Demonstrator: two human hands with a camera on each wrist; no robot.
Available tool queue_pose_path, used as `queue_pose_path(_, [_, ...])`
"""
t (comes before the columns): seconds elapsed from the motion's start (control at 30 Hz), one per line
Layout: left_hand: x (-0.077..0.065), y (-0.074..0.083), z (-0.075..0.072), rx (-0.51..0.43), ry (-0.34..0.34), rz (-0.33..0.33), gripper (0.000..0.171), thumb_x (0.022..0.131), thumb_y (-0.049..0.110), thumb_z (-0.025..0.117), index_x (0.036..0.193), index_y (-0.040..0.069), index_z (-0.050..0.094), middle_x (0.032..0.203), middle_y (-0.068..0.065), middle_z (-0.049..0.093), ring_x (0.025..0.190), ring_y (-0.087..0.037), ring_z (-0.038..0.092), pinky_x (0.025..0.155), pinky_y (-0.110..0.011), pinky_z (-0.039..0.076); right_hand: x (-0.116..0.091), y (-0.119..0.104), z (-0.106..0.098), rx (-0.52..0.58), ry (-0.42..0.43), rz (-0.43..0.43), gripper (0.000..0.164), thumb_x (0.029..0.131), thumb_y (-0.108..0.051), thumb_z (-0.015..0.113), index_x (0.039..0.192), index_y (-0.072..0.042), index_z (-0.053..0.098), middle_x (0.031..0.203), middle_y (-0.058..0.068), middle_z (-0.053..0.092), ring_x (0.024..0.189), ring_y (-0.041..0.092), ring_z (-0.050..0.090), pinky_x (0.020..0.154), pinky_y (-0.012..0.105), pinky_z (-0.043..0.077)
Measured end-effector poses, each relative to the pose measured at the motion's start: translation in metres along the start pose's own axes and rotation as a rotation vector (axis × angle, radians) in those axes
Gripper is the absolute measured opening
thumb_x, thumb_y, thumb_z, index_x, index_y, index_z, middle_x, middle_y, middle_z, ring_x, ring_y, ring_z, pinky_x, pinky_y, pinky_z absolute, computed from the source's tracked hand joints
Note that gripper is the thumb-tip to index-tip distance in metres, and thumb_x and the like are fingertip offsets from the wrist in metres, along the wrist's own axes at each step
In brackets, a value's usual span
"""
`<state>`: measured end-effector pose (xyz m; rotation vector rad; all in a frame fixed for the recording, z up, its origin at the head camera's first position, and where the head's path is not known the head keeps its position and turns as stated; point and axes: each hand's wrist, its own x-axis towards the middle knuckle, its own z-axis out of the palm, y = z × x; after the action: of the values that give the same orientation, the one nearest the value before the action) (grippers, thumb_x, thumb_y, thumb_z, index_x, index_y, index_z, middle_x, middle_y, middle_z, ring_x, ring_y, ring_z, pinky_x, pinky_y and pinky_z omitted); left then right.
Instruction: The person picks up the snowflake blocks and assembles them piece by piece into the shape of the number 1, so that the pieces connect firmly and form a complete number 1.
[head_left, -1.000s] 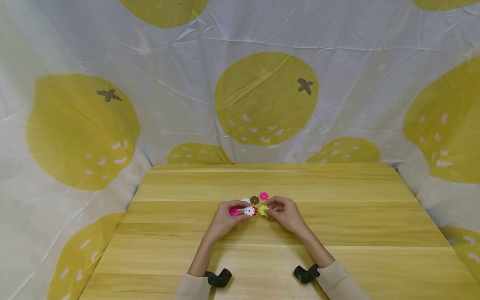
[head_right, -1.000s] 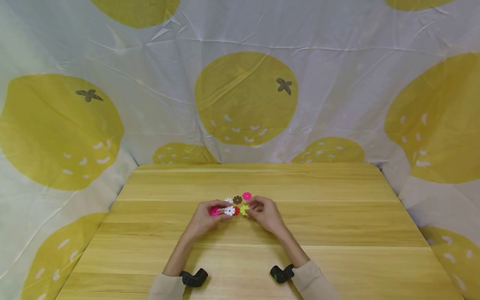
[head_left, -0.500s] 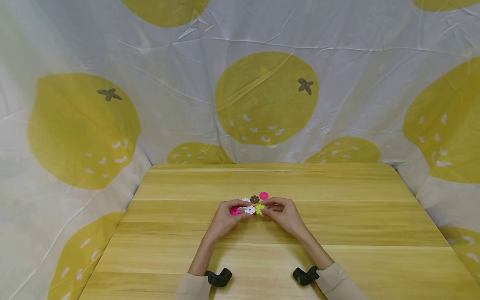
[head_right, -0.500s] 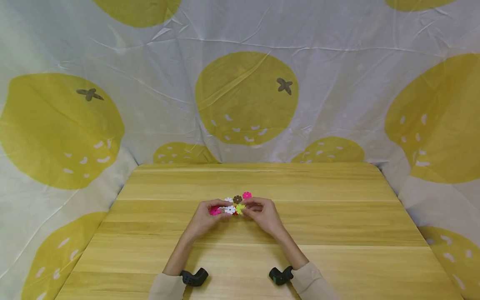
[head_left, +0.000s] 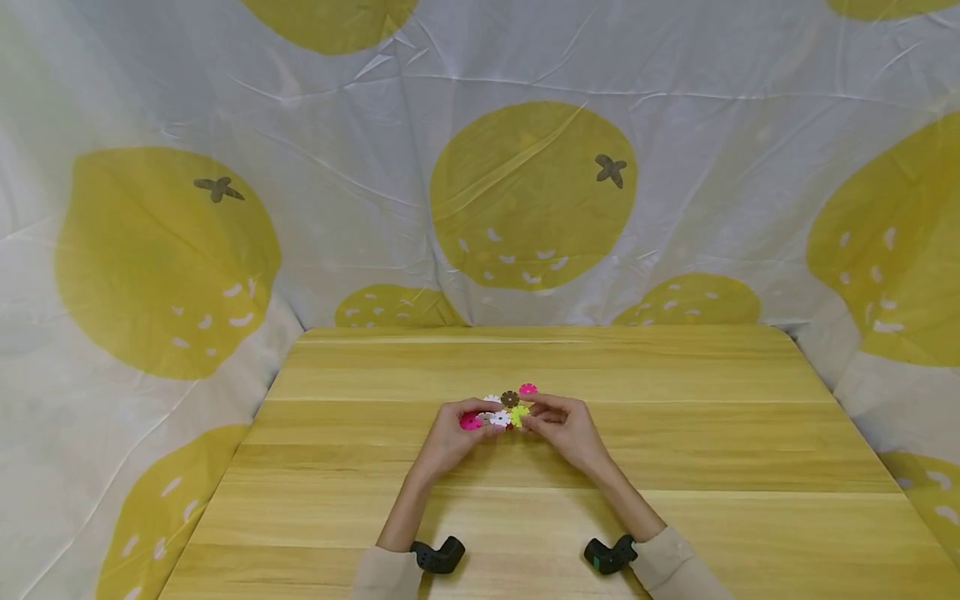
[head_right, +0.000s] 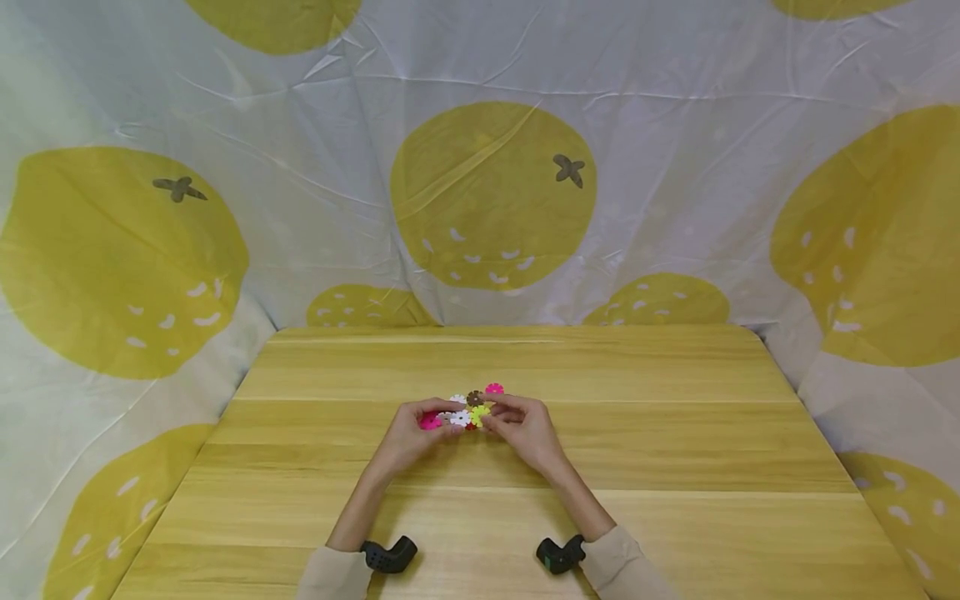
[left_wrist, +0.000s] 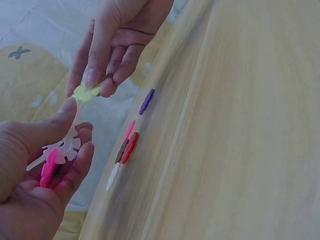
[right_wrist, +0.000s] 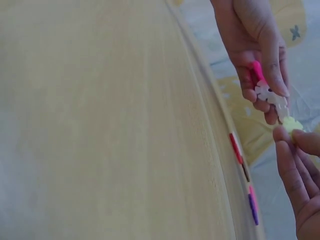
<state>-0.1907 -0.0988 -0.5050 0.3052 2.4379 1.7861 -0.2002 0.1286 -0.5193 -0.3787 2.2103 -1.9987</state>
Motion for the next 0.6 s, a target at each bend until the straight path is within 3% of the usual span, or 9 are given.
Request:
queue_pose_path(0.17, [-0.0001, 0.0011, -0.0003, -0.006, -0.006, 0.005, 0.024, 0.086, 0.010, 0.084, 0.110, 0.011, 0.079, 0.118, -0.010, 0.076, 0.105, -0.020, 0.064, 0.077, -0.017, 0.052, -0.0013, 0.0003, 0.0005, 0.011, -0.017, -0.017, 0.030, 0.094, -0.003, 0.074, 0.123, 0.006, 0.072, 0.102, 0.028, 0.075, 0.089, 0.036, 0.077, 0.080, 0.039, 0.064])
queue_pose_path(0.43, [-0.0003, 0.0016, 0.0001, 0.020, -0.003, 0.012, 0.021, 0.087, 0.012, 0.083, 0.108, 0.011, 0.081, 0.114, -0.008, 0.078, 0.115, -0.023, 0.064, 0.090, -0.020, 0.051, -0.0031, 0.0025, 0.0039, 0.012, 0.010, -0.027, 0.025, 0.092, -0.006, 0.077, 0.117, 0.000, 0.077, 0.097, 0.021, 0.075, 0.085, 0.033, 0.077, 0.077, 0.038, 0.064])
queue_pose_path(0.6, [-0.0004, 0.0009, -0.0019, 0.016, -0.019, 0.028, 0.023, 0.087, 0.009, 0.082, 0.110, 0.008, 0.081, 0.107, -0.010, 0.077, 0.104, -0.018, 0.063, 0.084, -0.019, 0.051, -0.0044, 0.0010, 0.0049, 0.050, -0.024, -0.060, 0.023, 0.094, -0.004, 0.074, 0.117, 0.001, 0.077, 0.106, 0.025, 0.076, 0.090, 0.039, 0.077, 0.078, 0.041, 0.063])
